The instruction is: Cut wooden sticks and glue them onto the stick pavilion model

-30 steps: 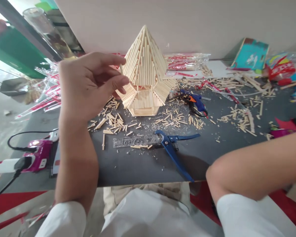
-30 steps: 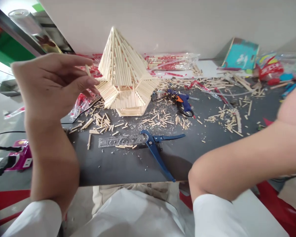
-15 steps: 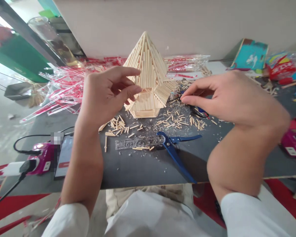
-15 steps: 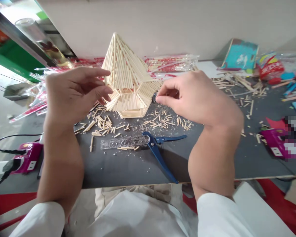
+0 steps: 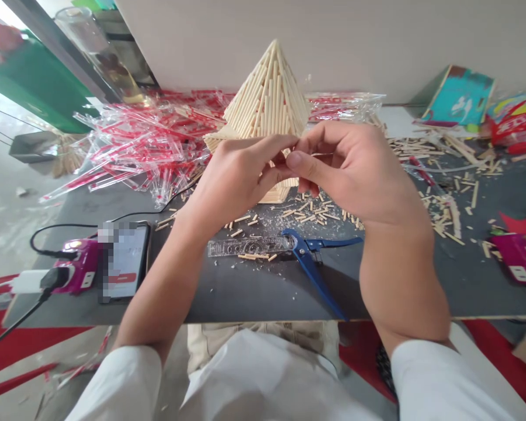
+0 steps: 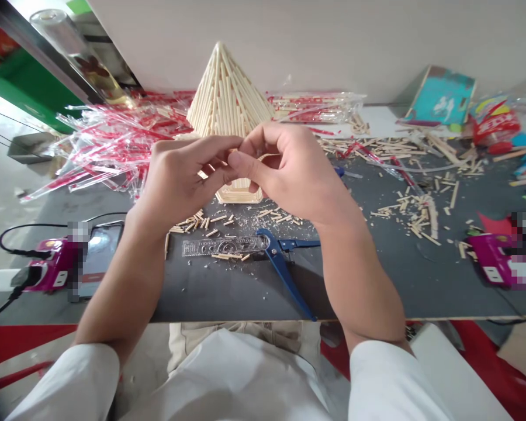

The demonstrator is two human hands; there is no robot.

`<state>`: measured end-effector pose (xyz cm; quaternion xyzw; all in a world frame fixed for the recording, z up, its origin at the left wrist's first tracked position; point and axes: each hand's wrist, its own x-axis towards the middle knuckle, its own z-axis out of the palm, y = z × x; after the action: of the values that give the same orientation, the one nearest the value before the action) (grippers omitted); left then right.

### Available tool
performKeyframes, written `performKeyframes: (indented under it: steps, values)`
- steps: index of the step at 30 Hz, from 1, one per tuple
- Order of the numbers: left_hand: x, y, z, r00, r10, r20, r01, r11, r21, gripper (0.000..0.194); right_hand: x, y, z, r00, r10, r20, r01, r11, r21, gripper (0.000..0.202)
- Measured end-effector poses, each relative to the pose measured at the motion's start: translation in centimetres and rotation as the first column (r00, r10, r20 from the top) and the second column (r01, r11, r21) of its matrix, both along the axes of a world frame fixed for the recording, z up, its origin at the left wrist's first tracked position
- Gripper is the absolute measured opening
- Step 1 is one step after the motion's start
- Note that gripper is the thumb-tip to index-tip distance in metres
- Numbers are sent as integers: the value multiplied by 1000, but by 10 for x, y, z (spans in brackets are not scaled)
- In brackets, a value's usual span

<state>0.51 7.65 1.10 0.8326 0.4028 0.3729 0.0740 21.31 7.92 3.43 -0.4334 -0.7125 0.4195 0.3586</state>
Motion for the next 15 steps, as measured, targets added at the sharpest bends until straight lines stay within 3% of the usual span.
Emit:
performKeyframes:
  steps: [9,15]
  values:
    - [1,1,-2,993,20,114,-15,999,-44,25,-2,2,-3,999,-10,-32,11,1000,7,47]
    - [7,3,-4,980,-52,192,51,999,12,21,1,6,-9,999,-51,13,51,999,7,46]
